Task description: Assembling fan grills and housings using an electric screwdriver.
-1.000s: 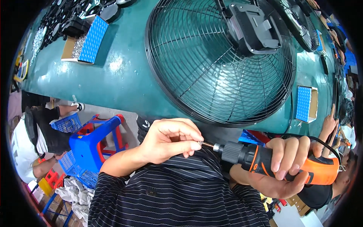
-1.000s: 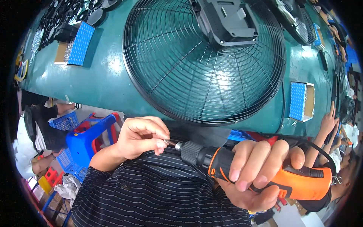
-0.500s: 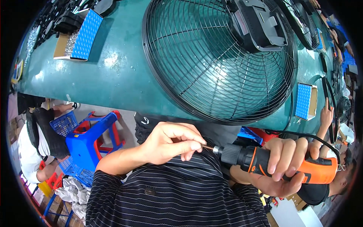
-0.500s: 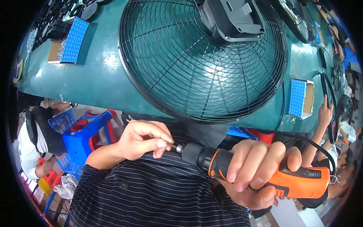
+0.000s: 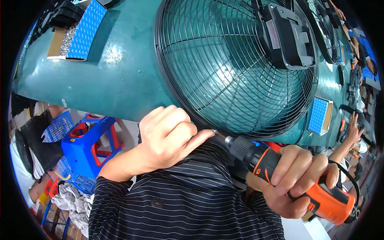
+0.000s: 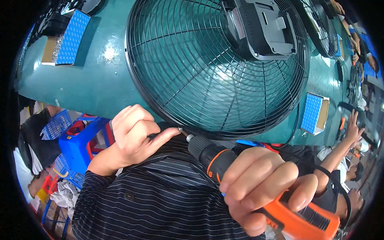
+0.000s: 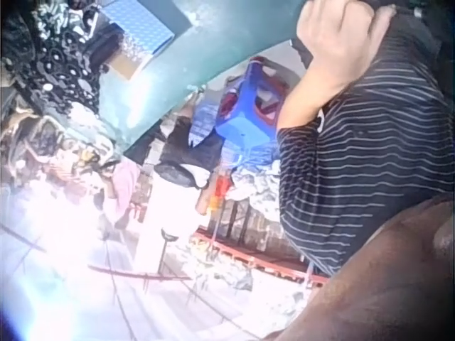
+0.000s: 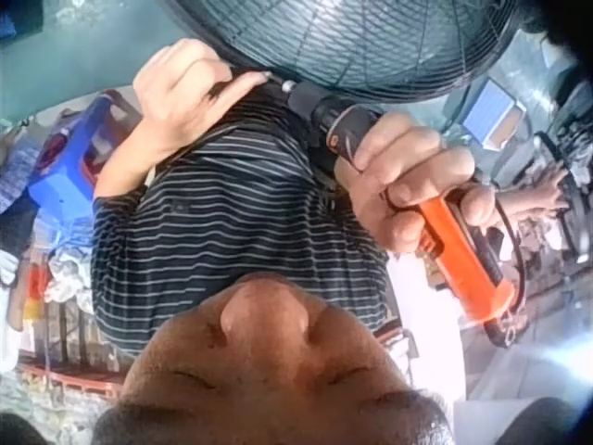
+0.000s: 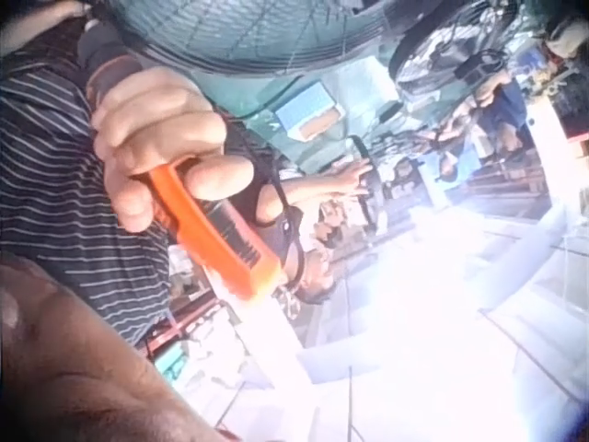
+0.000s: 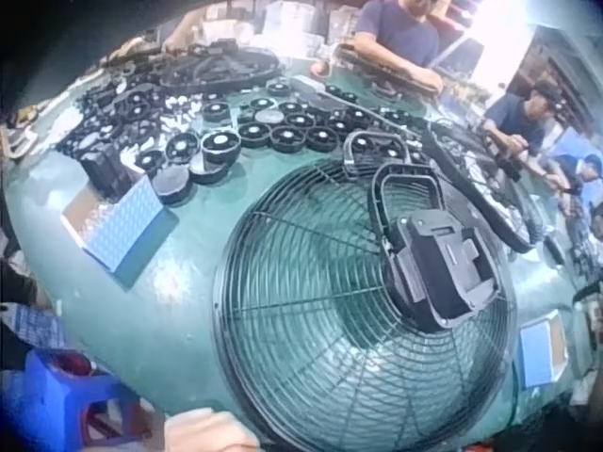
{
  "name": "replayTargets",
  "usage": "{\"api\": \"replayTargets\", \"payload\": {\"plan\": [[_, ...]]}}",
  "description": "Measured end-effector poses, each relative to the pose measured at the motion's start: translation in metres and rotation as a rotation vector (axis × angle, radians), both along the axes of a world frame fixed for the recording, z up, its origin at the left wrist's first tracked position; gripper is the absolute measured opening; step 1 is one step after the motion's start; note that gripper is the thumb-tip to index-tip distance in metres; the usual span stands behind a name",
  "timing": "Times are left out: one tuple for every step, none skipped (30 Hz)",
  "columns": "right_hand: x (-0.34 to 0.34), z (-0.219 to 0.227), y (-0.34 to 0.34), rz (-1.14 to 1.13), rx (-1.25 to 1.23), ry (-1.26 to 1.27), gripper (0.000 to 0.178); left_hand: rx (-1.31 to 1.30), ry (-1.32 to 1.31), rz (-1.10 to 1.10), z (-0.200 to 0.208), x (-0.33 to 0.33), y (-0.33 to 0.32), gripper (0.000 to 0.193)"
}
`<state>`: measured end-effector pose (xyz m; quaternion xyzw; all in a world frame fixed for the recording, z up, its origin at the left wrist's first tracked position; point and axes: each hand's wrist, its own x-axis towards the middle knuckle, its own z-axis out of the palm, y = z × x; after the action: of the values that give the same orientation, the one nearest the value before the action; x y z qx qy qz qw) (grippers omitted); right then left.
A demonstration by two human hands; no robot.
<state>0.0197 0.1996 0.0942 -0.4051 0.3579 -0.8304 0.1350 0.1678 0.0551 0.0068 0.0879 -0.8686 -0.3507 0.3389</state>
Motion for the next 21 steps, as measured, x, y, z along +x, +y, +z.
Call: {"api": "replayTargets", "payload": {"plan": [[0.000,-0.001,-0.004,0.008,0.015,0.053,0.049,-0.022,-0.014,0.007,-0.001,-0.001,-0.001,0.043],[0.000,-0.002,-0.007,-0.013,0.014,0.063,0.049,-0.043,-0.029,0.015,-0.002,-0.001,-0.002,0.045],[-0.001,-0.002,-0.010,-0.009,0.022,0.063,0.049,-0.034,-0.028,0.019,-0.003,-0.001,-0.002,0.045],[-0.002,-0.002,-0.013,0.017,0.027,0.075,0.048,-0.024,-0.032,0.017,-0.004,-0.002,-0.003,0.045],[-0.003,-0.003,-0.015,0.047,0.027,0.072,0.047,-0.013,-0.037,0.016,-0.005,-0.002,-0.004,0.045],[-0.003,-0.002,-0.017,0.049,0.039,0.085,0.047,-0.005,-0.039,0.021,-0.006,-0.002,-0.005,0.045],[-0.004,-0.002,-0.018,0.066,0.056,0.082,0.047,-0.008,-0.044,0.009,-0.006,-0.002,-0.006,0.045],[-0.003,-0.002,-0.020,0.074,0.063,0.056,0.047,-0.008,-0.050,-0.005,-0.006,-0.002,-0.007,0.044],[-0.002,-0.002,-0.021,0.086,0.084,0.076,0.047,0.000,-0.053,-0.001,-0.006,-0.001,-0.008,0.044],[0.000,-0.002,-0.022,0.036,0.090,0.080,0.047,-0.010,-0.067,-0.013,-0.004,-0.001,-0.010,0.044],[0.001,-0.002,-0.023,-0.015,0.095,0.085,0.048,-0.022,-0.081,-0.025,-0.003,-0.001,-0.013,0.044],[0.001,-0.001,-0.023,-0.012,0.100,0.085,0.048,-0.016,-0.081,-0.022,0.000,0.000,-0.016,0.044],[0.001,0.002,-0.023,0.032,0.161,0.073,0.048,-0.062,-0.148,-0.047,0.005,0.002,-0.020,0.042],[0.001,0.004,-0.024,0.074,0.193,0.044,0.048,-0.105,-0.197,-0.073,0.009,0.002,-0.024,0.042],[0.000,0.006,-0.024,0.080,0.223,0.062,0.048,-0.184,-0.175,-0.062,0.012,0.000,-0.030,0.043],[-0.001,0.008,-0.025,0.078,0.260,0.070,0.048,-0.255,-0.138,-0.053,0.014,-0.003,-0.037,0.045],[-0.002,0.010,-0.026,0.073,0.302,0.078,0.048,-0.294,-0.104,-0.072,0.016,-0.007,-0.046,0.052],[-0.003,0.012,-0.027,0.081,0.297,0.085,0.048,-0.291,-0.158,-0.110,0.019,-0.009,-0.053,0.055],[-0.002,0.014,-0.028,0.080,0.333,0.061,0.047,-0.235,-0.182,-0.134,0.022,-0.012,-0.060,0.058],[-0.003,0.016,-0.029,0.082,0.363,0.039,0.046,-0.311,-0.197,-0.199,0.024,-0.015,-0.067,0.060],[-0.003,0.016,-0.032,0.089,0.363,0.043,0.046,-0.284,-0.184,-0.241,0.025,-0.019,-0.070,0.060]]}}
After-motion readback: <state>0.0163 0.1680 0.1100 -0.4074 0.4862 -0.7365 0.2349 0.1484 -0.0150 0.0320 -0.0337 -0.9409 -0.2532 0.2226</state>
